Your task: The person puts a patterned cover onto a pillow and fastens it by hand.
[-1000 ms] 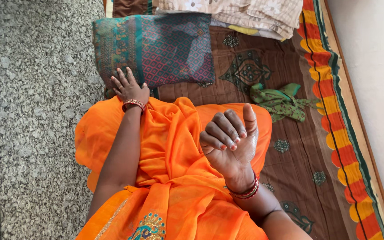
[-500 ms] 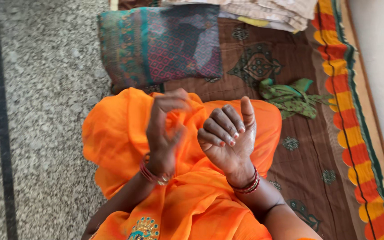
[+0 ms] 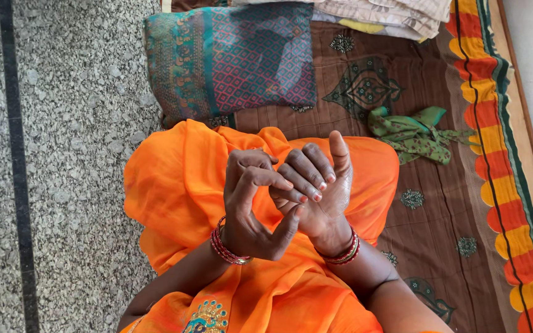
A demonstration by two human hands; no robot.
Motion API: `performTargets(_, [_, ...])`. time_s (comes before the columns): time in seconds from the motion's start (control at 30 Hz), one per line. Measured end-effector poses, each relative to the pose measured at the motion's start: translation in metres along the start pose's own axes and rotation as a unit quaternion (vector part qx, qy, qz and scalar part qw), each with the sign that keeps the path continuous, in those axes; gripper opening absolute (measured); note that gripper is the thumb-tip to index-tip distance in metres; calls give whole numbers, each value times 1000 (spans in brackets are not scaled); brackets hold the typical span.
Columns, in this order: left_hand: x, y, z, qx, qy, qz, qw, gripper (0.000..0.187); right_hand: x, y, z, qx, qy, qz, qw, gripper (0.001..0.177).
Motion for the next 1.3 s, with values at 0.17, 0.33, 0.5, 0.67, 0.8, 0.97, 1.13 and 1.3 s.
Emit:
performTargets(0.17, [0, -2, 1, 11, 1, -14, 1000, 38, 1, 0, -2, 6, 13, -1, 1000, 63])
performTargets(0.33, [1, -4, 0, 8, -4, -17, 1000, 37, 1, -2, -5, 9, 10, -1, 1000, 63])
performTargets(0.5, [2, -3, -1, 5, -4, -19, 1000, 37, 0, -1, -5, 6, 7, 1, 1000, 62])
performTargets(0.67, [4, -1, 2, 5, 20, -17, 1000, 34, -2, 3, -6, 2, -1, -14, 1000, 62])
performTargets(0.8, [6, 3, 1, -2, 39, -8, 999, 28, -6, 8, -6, 5, -8, -24, 1000, 62])
performTargets(0.97, [14, 10, 3, -17, 45, -13, 999, 35, -14, 11, -7, 0, -10, -50, 999, 59])
performTargets(1.13, [24, 18, -1, -57, 48, -24, 997, 33, -15, 17, -5, -3, 5, -51, 999, 58])
performTargets(1.3, [31, 28, -5, -85, 49, -51, 994, 33, -18, 23, -6, -10, 3, -59, 998, 58])
Point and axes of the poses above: each hand's wrist, its own z-axis towards the middle knuckle, its own x-axis out of the palm, y = z × x, the point moved 6 cm from there along z, towards the middle knuckle, and after that the axes turned 4 degrees about y, right-handed, at the moved point
